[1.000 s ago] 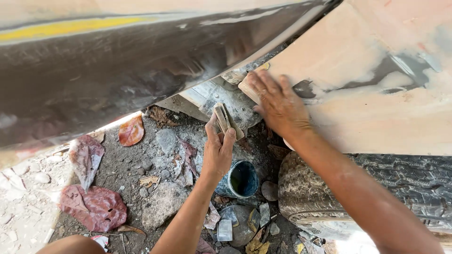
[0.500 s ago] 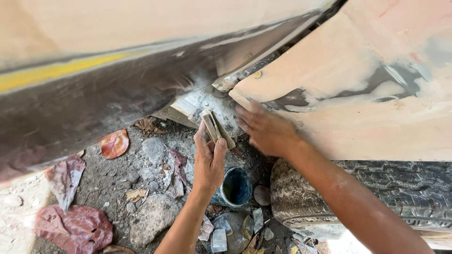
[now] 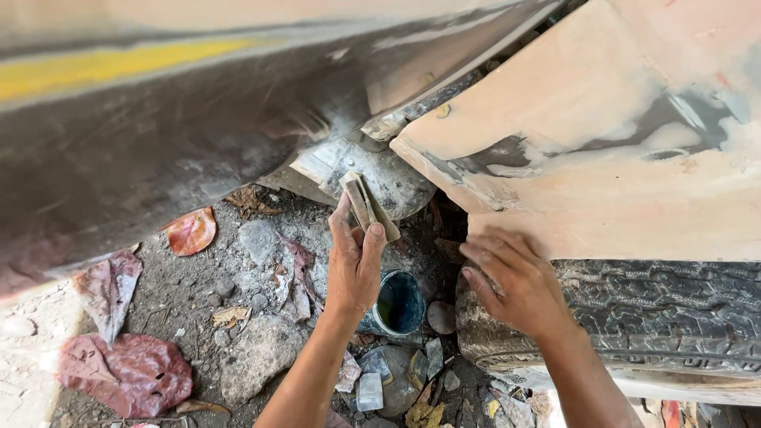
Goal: The person sands a section of a car's body panel using a sanding block. They work on the lower edge and corner of the panel, smoothing the surface with repetitive back-and-forth motions.
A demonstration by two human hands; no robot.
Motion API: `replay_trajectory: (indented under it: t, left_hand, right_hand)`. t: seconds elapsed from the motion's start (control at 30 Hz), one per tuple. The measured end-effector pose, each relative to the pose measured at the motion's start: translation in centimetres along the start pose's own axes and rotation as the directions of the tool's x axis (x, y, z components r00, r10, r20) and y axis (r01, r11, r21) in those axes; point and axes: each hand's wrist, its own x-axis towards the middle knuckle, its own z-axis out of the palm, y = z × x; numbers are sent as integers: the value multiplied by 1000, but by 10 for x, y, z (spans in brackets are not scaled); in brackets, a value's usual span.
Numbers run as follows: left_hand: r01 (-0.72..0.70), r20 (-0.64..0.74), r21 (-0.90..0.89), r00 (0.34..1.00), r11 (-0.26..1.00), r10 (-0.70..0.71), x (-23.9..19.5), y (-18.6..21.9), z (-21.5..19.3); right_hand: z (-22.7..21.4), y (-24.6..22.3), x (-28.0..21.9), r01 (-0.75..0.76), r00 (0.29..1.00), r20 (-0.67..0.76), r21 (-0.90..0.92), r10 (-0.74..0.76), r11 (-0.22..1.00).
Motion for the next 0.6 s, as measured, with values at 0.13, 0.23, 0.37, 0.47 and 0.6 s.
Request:
replay_trajectory:
  t: [0.13,0.23,0.37,0.47,0.6]
  left_hand:
    - [-1,11,6,1000,1000,1,-1,10,0]
    - [-26,20,-9,999,1000,27,-4,13,3]
    - [9,26,-14,1000,1000,-8,-6,13,4]
    - [39,42,-10,998,999,-39,-8,10,6]
    - [76,94,0,993,997,-76,-9,0,10]
  right_hand:
    - [12,-9,23,-7,998,-60,-156,-2,988]
    - [31,-1,51,17,986,-152,-277,-61,961]
    - [36,3,80,72,980,-125,-496,-153,865]
    - [14,-7,78,121,987,-66,-303,-147,945]
    - [-32,1,56,130,923,-368,32,-109,991]
